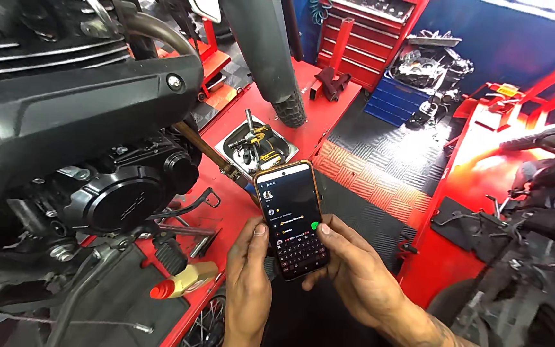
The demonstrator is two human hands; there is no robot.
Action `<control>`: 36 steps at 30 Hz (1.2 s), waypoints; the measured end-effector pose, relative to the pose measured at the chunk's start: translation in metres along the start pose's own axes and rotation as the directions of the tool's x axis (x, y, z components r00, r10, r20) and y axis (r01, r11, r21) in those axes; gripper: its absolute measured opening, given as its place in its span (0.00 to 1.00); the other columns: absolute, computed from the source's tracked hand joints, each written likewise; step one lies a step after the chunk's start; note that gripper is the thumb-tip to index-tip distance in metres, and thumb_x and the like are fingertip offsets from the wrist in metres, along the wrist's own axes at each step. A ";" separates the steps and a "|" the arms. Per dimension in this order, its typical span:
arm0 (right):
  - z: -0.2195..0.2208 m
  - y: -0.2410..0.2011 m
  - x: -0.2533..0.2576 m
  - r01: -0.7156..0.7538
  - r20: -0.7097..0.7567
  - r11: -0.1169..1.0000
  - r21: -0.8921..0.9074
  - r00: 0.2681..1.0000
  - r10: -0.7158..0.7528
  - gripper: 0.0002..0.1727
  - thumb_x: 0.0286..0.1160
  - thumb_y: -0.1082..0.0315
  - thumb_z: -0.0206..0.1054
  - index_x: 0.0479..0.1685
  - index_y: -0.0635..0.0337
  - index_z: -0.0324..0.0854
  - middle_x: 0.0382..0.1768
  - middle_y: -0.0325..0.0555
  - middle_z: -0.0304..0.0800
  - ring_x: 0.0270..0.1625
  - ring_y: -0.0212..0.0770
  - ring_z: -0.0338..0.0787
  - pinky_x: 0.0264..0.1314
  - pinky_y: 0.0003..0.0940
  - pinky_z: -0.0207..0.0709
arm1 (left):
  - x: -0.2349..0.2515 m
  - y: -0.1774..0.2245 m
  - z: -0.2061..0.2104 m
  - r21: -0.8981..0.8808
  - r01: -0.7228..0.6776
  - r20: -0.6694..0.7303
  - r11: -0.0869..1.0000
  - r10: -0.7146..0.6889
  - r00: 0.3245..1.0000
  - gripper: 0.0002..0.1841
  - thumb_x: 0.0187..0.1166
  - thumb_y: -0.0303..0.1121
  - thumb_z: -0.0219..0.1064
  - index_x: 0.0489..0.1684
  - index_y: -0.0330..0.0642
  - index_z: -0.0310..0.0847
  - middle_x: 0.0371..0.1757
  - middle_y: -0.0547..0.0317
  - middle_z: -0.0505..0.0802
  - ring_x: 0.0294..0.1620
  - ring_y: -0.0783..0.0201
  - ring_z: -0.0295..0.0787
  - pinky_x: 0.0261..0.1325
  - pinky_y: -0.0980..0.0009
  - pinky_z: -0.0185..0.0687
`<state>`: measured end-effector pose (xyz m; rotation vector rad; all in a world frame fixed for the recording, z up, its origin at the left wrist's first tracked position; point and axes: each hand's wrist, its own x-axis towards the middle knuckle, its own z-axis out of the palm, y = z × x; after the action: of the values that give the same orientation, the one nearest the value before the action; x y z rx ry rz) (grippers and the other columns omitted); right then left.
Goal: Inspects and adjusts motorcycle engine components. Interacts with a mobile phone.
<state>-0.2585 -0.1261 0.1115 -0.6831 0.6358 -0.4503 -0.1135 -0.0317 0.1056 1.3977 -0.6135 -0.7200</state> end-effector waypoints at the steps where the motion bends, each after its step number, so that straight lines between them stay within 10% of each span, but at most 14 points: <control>1: 0.001 0.001 0.000 -0.001 -0.006 1.000 0.000 1.000 0.001 0.19 0.87 0.55 0.61 0.64 0.60 0.75 0.53 0.65 0.89 0.48 0.54 0.95 0.41 0.45 0.92 | -0.001 0.000 0.000 0.002 0.000 -0.004 1.000 0.000 1.000 0.24 0.94 0.42 0.43 0.63 0.41 0.86 0.54 0.51 0.93 0.54 0.56 0.93 0.56 0.59 0.92; 36: 0.028 0.025 0.005 -0.026 0.046 0.999 -0.037 0.999 0.027 0.21 0.92 0.57 0.50 0.67 0.61 0.77 0.59 0.67 0.86 0.54 0.59 0.93 0.47 0.54 0.92 | -0.004 -0.006 -0.041 -0.070 0.080 -0.103 0.994 -0.087 0.991 0.22 0.93 0.41 0.46 0.57 0.44 0.89 0.52 0.53 0.94 0.55 0.58 0.92 0.59 0.58 0.90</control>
<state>-0.2321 -0.0992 0.1090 -0.7173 0.6093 -0.3978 -0.0859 -0.0020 0.0957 1.3973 -0.4462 -0.7208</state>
